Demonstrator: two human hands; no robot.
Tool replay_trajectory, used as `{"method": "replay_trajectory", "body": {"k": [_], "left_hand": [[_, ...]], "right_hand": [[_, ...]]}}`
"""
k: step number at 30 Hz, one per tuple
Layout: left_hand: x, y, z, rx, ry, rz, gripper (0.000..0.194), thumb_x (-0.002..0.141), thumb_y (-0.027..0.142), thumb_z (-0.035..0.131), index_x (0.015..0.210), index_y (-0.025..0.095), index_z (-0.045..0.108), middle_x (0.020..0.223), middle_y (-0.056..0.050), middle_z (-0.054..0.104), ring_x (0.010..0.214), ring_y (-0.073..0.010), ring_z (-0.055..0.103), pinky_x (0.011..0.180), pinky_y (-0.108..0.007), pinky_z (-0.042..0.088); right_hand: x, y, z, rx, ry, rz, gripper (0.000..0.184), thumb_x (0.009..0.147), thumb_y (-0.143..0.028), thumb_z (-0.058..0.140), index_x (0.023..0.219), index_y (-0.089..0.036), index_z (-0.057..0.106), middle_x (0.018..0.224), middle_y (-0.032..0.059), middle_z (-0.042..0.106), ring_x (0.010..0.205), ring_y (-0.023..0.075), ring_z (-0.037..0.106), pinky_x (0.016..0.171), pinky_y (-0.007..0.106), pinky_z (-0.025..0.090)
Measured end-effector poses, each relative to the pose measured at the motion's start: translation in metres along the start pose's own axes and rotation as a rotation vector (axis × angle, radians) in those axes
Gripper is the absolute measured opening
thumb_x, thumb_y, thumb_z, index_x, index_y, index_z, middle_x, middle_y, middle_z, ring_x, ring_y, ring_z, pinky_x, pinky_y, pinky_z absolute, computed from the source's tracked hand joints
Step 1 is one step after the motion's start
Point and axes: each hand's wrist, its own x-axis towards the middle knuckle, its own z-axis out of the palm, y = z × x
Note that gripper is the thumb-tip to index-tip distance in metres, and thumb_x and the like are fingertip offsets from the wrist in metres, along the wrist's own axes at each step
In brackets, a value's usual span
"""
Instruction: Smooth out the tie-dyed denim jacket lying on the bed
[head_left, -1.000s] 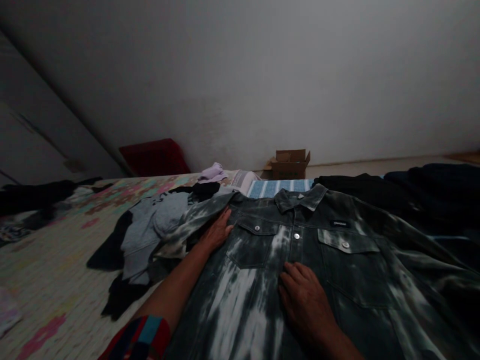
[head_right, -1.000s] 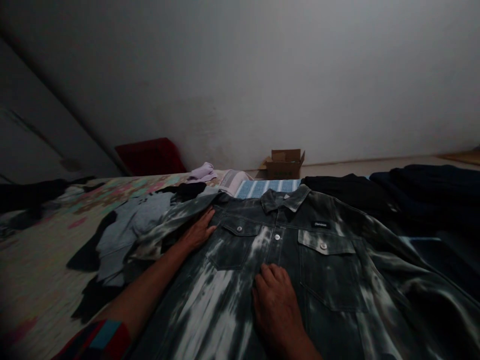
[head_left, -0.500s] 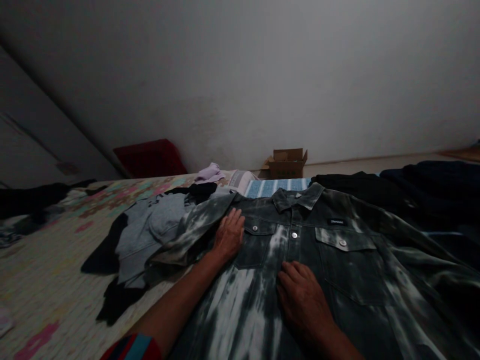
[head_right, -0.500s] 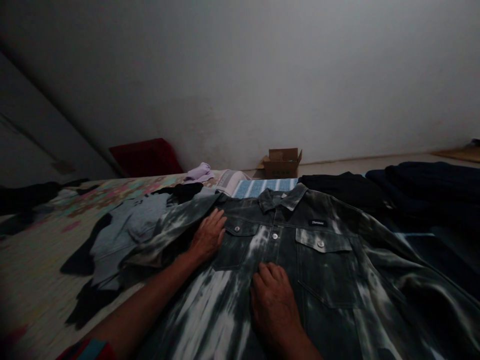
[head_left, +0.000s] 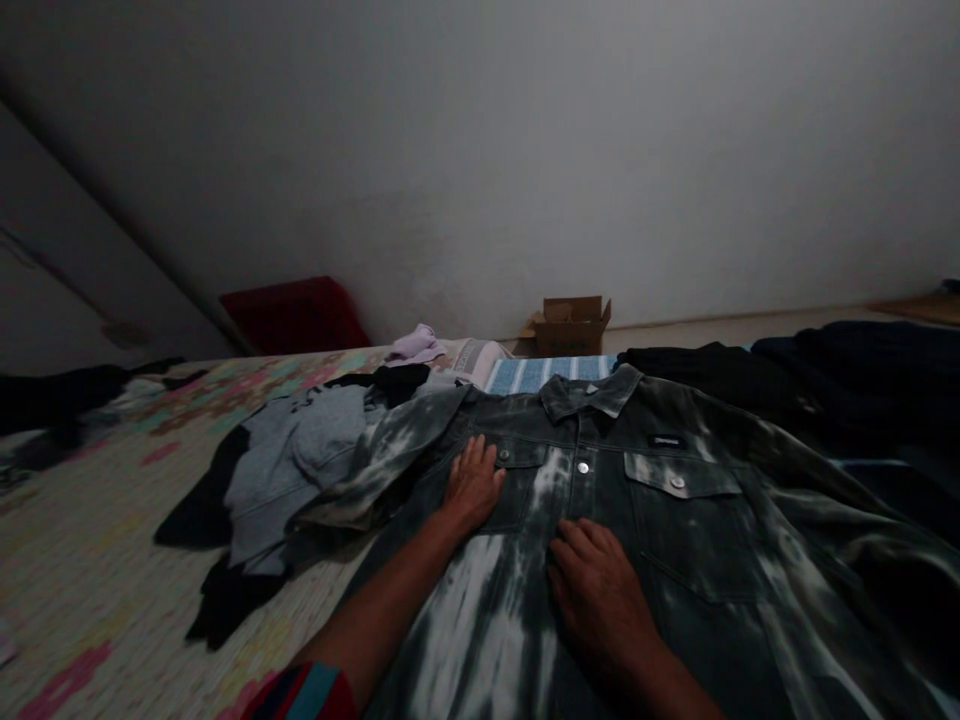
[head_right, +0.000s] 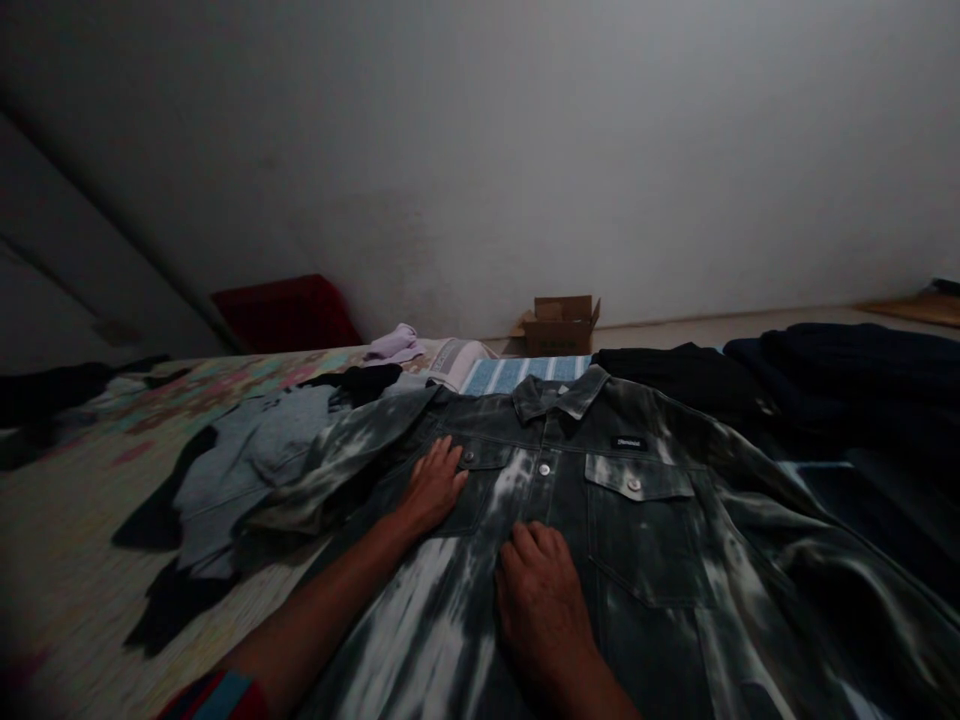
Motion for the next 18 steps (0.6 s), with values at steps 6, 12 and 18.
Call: {"method": "replay_trajectory", "body": {"k": [6, 12, 18], "left_hand": [[-0.008, 0.065, 0.004, -0.065, -0.005, 0.263, 0.046, 0.091, 0.033, 0.042, 0.135, 0.019, 0.041, 0.152, -0.011, 0.027, 0.141, -0.0257, 0.015, 0.111, -0.050, 0.021], [0.001, 0.068, 0.013, -0.068, -0.137, 0.259, 0.053, 0.094, 0.045, 0.034, 0.141, 0.021, 0.034, 0.153, -0.008, 0.023, 0.141, -0.0264, 0.014, 0.111, -0.056, 0.016], [-0.002, 0.068, 0.016, 0.009, -0.023, 0.237, 0.051, 0.095, 0.046, 0.032, 0.139, 0.022, 0.038, 0.152, -0.009, 0.025, 0.141, -0.0268, 0.016, 0.110, -0.058, 0.016]], "right_hand": [[0.000, 0.001, 0.000, 0.000, -0.006, -0.015, 0.016, 0.085, -0.013, 0.050, 0.093, -0.021, 0.061, 0.109, 0.0068, 0.060, 0.104, 0.0246, 0.049, 0.094, 0.041, 0.039], [0.001, -0.002, -0.002, 0.032, 0.011, 0.017, 0.019, 0.084, -0.011, 0.048, 0.092, -0.021, 0.061, 0.109, 0.0062, 0.060, 0.106, 0.0256, 0.048, 0.094, 0.042, 0.038], [0.000, -0.002, 0.002, 0.061, 0.023, 0.025, 0.016, 0.084, -0.012, 0.050, 0.091, -0.021, 0.062, 0.110, 0.0052, 0.061, 0.105, 0.0245, 0.048, 0.094, 0.041, 0.038]]}}
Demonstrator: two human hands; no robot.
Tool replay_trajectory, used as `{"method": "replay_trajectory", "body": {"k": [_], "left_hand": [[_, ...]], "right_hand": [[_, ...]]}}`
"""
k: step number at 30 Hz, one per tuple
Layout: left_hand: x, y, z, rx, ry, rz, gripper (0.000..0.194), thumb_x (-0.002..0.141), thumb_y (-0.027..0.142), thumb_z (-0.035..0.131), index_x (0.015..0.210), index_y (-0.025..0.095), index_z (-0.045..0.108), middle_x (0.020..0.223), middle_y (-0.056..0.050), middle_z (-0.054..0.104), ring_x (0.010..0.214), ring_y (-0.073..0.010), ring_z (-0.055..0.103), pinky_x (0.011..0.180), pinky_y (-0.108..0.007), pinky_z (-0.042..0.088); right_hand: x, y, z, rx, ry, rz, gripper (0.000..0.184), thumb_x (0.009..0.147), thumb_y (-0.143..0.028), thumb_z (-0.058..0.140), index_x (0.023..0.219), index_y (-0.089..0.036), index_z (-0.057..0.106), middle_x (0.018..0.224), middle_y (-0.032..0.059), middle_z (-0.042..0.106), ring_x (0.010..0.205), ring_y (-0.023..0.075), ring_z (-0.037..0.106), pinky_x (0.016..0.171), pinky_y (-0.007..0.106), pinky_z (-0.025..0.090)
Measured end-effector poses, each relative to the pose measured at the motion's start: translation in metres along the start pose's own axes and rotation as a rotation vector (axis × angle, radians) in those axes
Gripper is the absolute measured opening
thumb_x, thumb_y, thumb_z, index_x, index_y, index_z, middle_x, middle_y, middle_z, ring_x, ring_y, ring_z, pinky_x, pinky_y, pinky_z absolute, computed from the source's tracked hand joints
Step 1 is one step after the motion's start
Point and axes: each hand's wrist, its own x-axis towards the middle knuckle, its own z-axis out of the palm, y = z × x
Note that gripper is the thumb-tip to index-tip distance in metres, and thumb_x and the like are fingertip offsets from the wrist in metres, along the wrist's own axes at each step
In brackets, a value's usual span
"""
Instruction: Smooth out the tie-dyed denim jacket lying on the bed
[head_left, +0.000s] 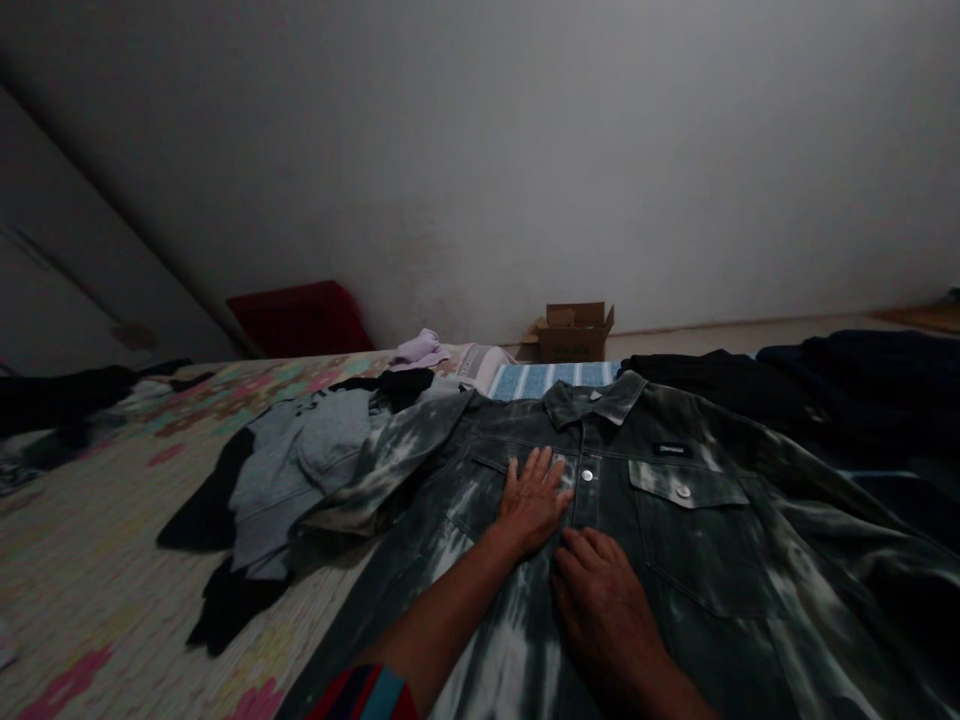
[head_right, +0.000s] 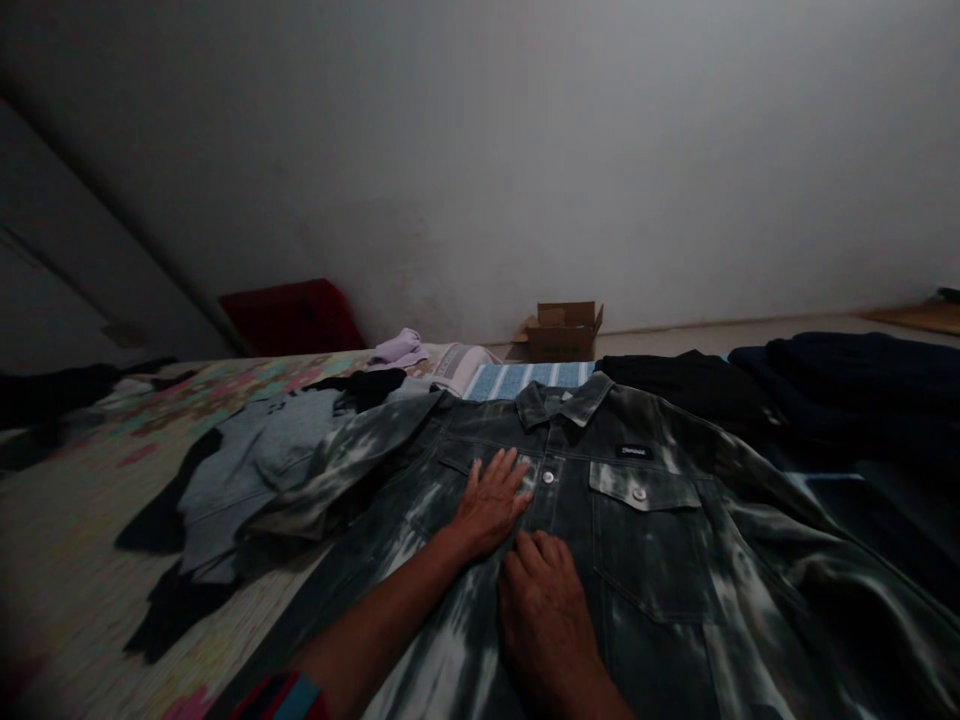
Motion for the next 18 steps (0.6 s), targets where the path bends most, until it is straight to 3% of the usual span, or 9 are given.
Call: {"method": "replay_trajectory", "body": {"k": [3, 8, 13, 18], "left_hand": [[0.002, 0.000, 0.006, 0.067, 0.093, -0.008, 0.055, 0.094, 0.051, 0.028, 0.140, 0.021, 0.038, 0.153, -0.011, 0.022, 0.141, -0.0255, 0.014, 0.112, -0.056, 0.014], [0.010, 0.001, 0.009, 0.087, 0.053, -0.084, 0.056, 0.095, 0.052, 0.021, 0.138, 0.022, 0.041, 0.150, -0.010, 0.031, 0.140, -0.0245, 0.021, 0.111, -0.055, 0.016], [0.011, 0.006, 0.006, 0.097, 0.101, -0.083, 0.054, 0.096, 0.046, 0.022, 0.139, 0.018, 0.038, 0.149, -0.010, 0.033, 0.139, -0.0228, 0.024, 0.113, -0.050, 0.015], [0.022, 0.001, 0.001, 0.094, 0.047, -0.211, 0.072, 0.090, 0.060, 0.028, 0.140, 0.009, 0.036, 0.150, -0.018, 0.027, 0.140, -0.0296, 0.017, 0.113, -0.049, 0.012]], "right_hand": [[-0.001, 0.002, 0.003, -0.010, 0.003, 0.003, 0.017, 0.084, -0.011, 0.051, 0.092, -0.021, 0.062, 0.111, 0.0050, 0.061, 0.107, 0.0249, 0.047, 0.096, 0.041, 0.037], [-0.002, 0.004, 0.003, 0.003, -0.019, -0.023, 0.017, 0.085, -0.012, 0.050, 0.093, -0.022, 0.061, 0.112, 0.0042, 0.059, 0.107, 0.0240, 0.047, 0.095, 0.040, 0.037], [0.000, 0.002, 0.001, 0.017, -0.036, -0.011, 0.019, 0.084, -0.009, 0.048, 0.093, -0.021, 0.060, 0.111, 0.0049, 0.059, 0.105, 0.0240, 0.048, 0.094, 0.041, 0.037], [-0.002, 0.003, 0.002, 0.010, -0.013, -0.026, 0.020, 0.083, -0.009, 0.048, 0.094, -0.021, 0.060, 0.111, 0.0049, 0.059, 0.106, 0.0240, 0.048, 0.095, 0.041, 0.037]]}}
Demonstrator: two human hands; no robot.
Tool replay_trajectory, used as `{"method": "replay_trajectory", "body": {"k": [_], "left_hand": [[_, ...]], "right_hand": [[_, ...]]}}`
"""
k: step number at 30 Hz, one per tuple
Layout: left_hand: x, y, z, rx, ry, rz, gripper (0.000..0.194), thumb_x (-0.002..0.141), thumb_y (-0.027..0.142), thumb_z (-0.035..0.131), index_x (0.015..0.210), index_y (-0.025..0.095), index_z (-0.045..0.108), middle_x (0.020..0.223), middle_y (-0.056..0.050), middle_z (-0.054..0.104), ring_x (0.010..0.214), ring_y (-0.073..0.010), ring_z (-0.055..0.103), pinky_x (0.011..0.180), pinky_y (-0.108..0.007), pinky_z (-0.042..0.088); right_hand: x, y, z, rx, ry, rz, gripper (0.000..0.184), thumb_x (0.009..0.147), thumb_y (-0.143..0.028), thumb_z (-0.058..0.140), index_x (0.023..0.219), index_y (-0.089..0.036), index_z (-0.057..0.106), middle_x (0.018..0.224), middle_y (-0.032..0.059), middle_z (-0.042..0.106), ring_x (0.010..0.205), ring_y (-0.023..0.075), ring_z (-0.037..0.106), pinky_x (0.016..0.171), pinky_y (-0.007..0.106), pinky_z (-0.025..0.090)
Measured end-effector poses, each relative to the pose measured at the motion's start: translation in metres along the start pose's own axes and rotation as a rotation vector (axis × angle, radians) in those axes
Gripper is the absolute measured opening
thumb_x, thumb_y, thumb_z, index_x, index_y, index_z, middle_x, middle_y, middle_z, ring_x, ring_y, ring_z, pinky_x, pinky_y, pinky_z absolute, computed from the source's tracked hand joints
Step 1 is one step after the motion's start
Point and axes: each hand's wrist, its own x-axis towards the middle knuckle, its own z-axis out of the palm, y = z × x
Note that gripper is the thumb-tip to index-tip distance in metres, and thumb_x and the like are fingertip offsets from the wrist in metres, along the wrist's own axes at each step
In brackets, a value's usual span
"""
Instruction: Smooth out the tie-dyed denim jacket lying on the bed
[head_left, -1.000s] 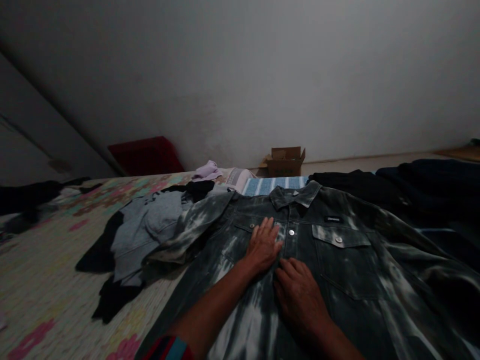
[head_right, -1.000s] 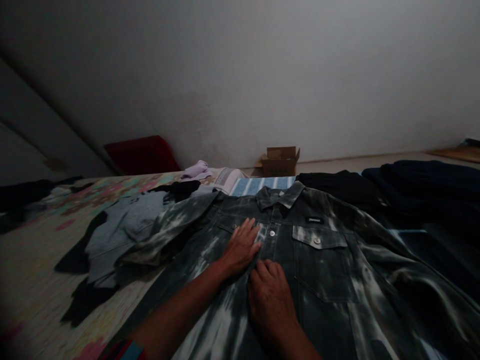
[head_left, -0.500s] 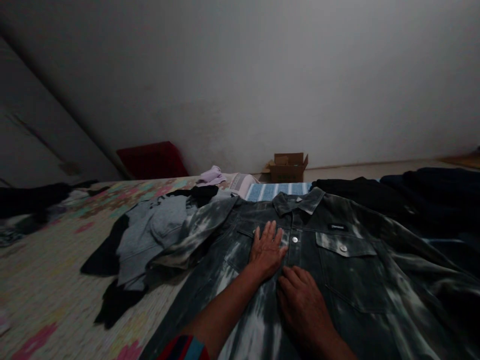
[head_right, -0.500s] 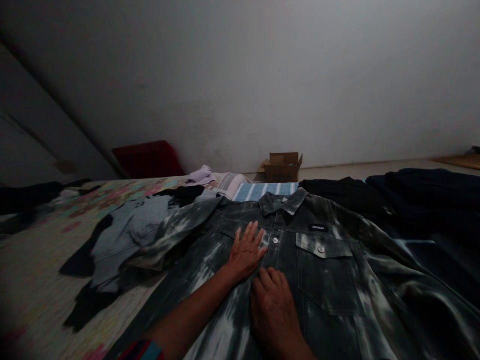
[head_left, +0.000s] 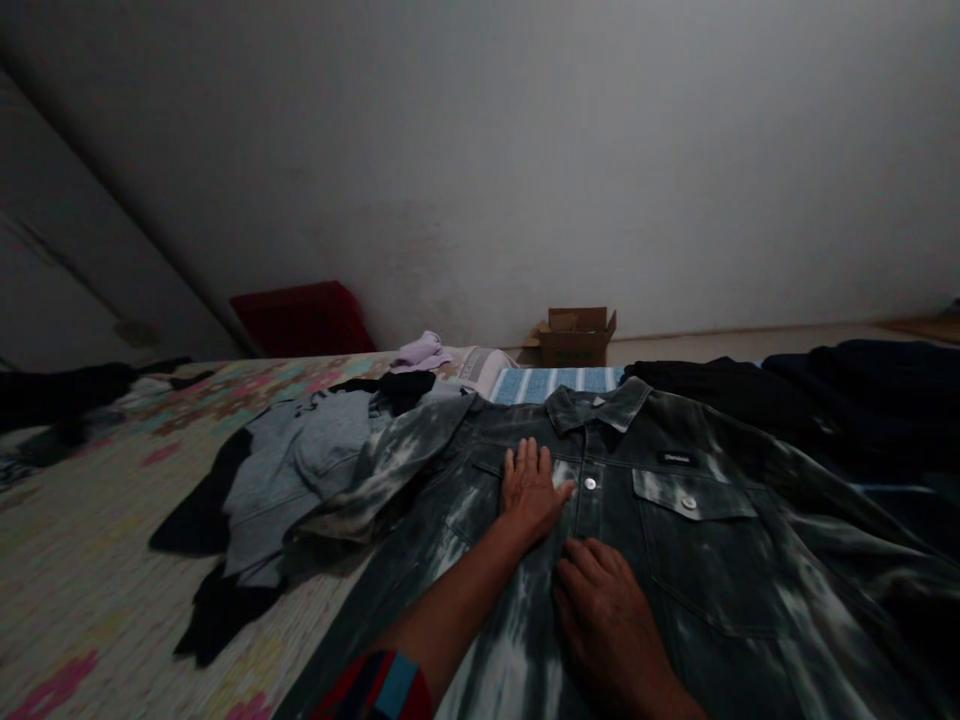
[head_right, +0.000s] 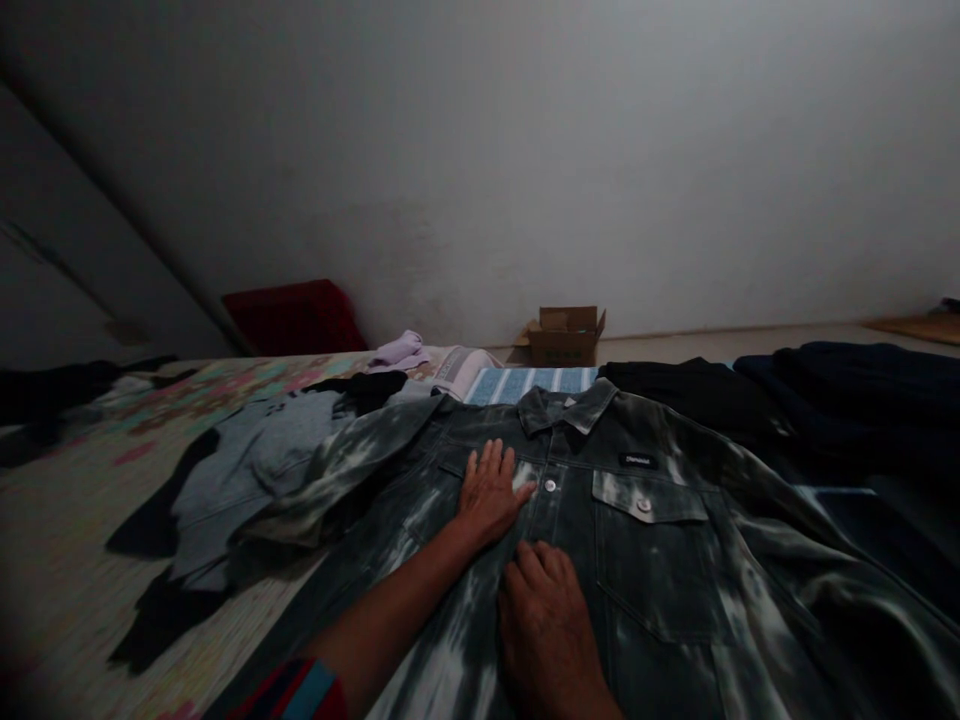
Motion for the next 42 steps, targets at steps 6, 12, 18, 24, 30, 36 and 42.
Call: {"method": "replay_trajectory", "body": {"k": [6, 12, 18, 24, 30, 36, 42], "left_hand": [[0.026, -0.003, -0.013, -0.035, -0.197, -0.078, 0.083, 0.083, 0.068, 0.031, 0.136, 0.004, 0.039, 0.145, -0.023, 0.034, 0.137, -0.0342, 0.025, 0.112, -0.047, 0.016], [0.045, -0.013, -0.017, -0.070, -0.233, -0.140, 0.086, 0.082, 0.070, 0.029, 0.135, 0.003, 0.039, 0.145, -0.024, 0.033, 0.136, -0.0352, 0.027, 0.109, -0.049, 0.020], [0.063, -0.026, -0.013, -0.099, -0.270, -0.175, 0.087, 0.083, 0.071, 0.024, 0.139, 0.006, 0.033, 0.151, -0.021, 0.023, 0.139, -0.0339, 0.019, 0.108, -0.053, 0.020], [0.070, -0.030, -0.013, -0.060, -0.179, -0.153, 0.066, 0.088, 0.061, 0.028, 0.127, 0.011, 0.049, 0.139, -0.020, 0.044, 0.131, -0.0317, 0.035, 0.107, -0.051, 0.019], [0.066, -0.028, -0.006, -0.020, -0.070, -0.139, 0.048, 0.093, 0.045, 0.031, 0.115, 0.011, 0.055, 0.124, -0.018, 0.054, 0.119, -0.0298, 0.046, 0.098, -0.043, 0.032], [0.070, -0.035, -0.003, -0.045, -0.075, -0.125, 0.049, 0.091, 0.050, 0.032, 0.115, 0.014, 0.054, 0.127, -0.016, 0.052, 0.121, -0.0287, 0.044, 0.097, -0.042, 0.033], [0.080, -0.045, 0.004, -0.076, -0.113, -0.156, 0.057, 0.089, 0.055, 0.030, 0.127, 0.016, 0.044, 0.144, -0.016, 0.037, 0.134, -0.0290, 0.030, 0.104, -0.047, 0.024]], "right_hand": [[0.000, 0.006, 0.003, -0.041, 0.016, -0.043, 0.020, 0.083, -0.011, 0.050, 0.098, -0.022, 0.059, 0.114, 0.0039, 0.059, 0.106, 0.0241, 0.048, 0.094, 0.040, 0.039], [-0.002, 0.005, 0.003, -0.034, 0.034, -0.051, 0.023, 0.084, -0.012, 0.049, 0.101, -0.023, 0.058, 0.115, 0.0027, 0.059, 0.106, 0.0238, 0.049, 0.093, 0.040, 0.040], [-0.001, 0.002, 0.005, -0.047, 0.067, -0.008, 0.023, 0.080, -0.011, 0.051, 0.098, -0.024, 0.058, 0.113, 0.0024, 0.060, 0.105, 0.0243, 0.050, 0.094, 0.041, 0.039], [-0.003, 0.011, 0.006, -0.089, 0.033, -0.075, 0.023, 0.082, -0.014, 0.054, 0.103, -0.025, 0.057, 0.116, 0.0018, 0.059, 0.105, 0.0230, 0.051, 0.092, 0.039, 0.041], [-0.003, 0.011, 0.006, -0.076, 0.011, -0.062, 0.024, 0.083, -0.015, 0.053, 0.104, -0.025, 0.057, 0.118, 0.0019, 0.058, 0.107, 0.0234, 0.050, 0.094, 0.040, 0.040], [-0.002, 0.011, 0.006, -0.072, 0.031, -0.063, 0.023, 0.083, -0.014, 0.052, 0.103, -0.024, 0.058, 0.116, 0.0022, 0.059, 0.106, 0.0229, 0.050, 0.093, 0.039, 0.042], [-0.001, 0.004, 0.005, -0.061, 0.054, -0.013, 0.023, 0.082, -0.013, 0.052, 0.101, -0.024, 0.059, 0.115, 0.0031, 0.060, 0.107, 0.0233, 0.051, 0.095, 0.040, 0.040]]}}
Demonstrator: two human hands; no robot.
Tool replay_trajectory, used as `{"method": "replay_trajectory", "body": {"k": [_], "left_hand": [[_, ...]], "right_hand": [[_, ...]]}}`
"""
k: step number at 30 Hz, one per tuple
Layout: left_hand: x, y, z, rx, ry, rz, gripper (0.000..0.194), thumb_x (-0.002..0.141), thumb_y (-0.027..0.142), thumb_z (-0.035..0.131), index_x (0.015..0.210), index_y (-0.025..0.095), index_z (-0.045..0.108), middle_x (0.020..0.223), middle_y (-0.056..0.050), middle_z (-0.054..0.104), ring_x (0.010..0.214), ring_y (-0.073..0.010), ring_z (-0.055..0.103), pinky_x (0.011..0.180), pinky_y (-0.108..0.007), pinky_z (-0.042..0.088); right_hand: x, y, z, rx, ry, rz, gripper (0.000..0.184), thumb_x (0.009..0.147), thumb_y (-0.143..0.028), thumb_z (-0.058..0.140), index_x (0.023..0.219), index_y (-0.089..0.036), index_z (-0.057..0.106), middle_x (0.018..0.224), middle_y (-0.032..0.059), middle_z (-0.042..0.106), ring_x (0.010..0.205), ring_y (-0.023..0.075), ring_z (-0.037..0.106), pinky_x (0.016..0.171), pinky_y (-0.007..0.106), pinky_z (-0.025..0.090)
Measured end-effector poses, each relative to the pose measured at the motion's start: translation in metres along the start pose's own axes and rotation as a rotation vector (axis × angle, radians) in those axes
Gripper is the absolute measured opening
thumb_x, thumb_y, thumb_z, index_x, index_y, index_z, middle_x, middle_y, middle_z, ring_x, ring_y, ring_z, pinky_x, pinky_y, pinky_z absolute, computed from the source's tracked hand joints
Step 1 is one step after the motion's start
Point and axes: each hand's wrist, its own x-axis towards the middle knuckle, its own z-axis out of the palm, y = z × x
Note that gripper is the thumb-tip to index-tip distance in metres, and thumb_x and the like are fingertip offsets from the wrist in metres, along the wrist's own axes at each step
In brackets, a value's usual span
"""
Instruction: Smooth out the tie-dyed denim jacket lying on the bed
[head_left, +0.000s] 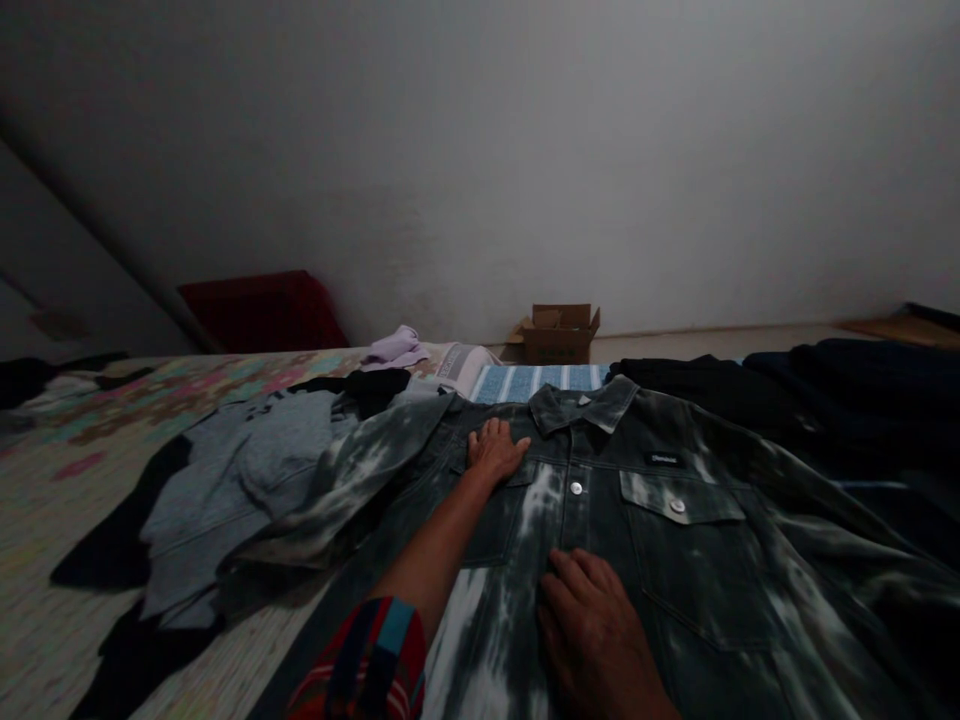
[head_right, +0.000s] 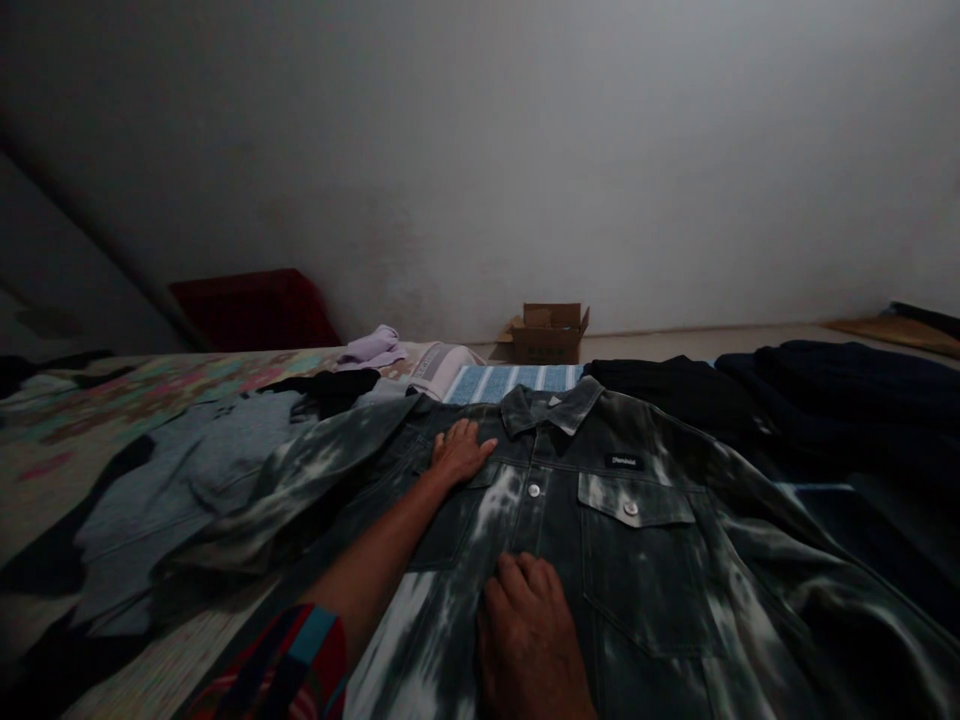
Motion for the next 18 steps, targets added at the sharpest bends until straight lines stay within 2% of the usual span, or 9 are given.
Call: {"method": "replay_trajectory", "body": {"k": [8, 12, 18], "left_hand": [[0.019, -0.005, 0.002, -0.011, -0.053, -0.004, 0.067, 0.088, 0.061, 0.027, 0.136, 0.014, 0.036, 0.150, -0.017, 0.027, 0.139, -0.0296, 0.020, 0.109, -0.051, 0.014], [0.030, -0.012, 0.003, -0.018, -0.066, 0.017, 0.073, 0.087, 0.065, 0.026, 0.137, 0.013, 0.034, 0.151, -0.017, 0.024, 0.140, -0.0306, 0.018, 0.108, -0.049, 0.017], [0.043, -0.031, 0.003, -0.031, -0.118, 0.106, 0.075, 0.085, 0.069, 0.026, 0.140, 0.018, 0.028, 0.154, -0.014, 0.019, 0.141, -0.0279, 0.013, 0.109, -0.049, 0.015]], "right_hand": [[0.000, -0.003, -0.001, 0.008, 0.014, 0.021, 0.024, 0.080, -0.013, 0.052, 0.101, -0.023, 0.060, 0.115, 0.0031, 0.061, 0.106, 0.0238, 0.051, 0.095, 0.041, 0.041], [0.001, -0.003, -0.001, 0.008, -0.017, 0.038, 0.024, 0.080, -0.012, 0.052, 0.100, -0.023, 0.060, 0.116, 0.0031, 0.060, 0.108, 0.0236, 0.050, 0.097, 0.041, 0.040], [0.002, -0.003, -0.002, 0.018, -0.013, 0.037, 0.021, 0.082, -0.013, 0.052, 0.098, -0.023, 0.060, 0.114, 0.0035, 0.060, 0.106, 0.0239, 0.050, 0.096, 0.042, 0.040]]}}
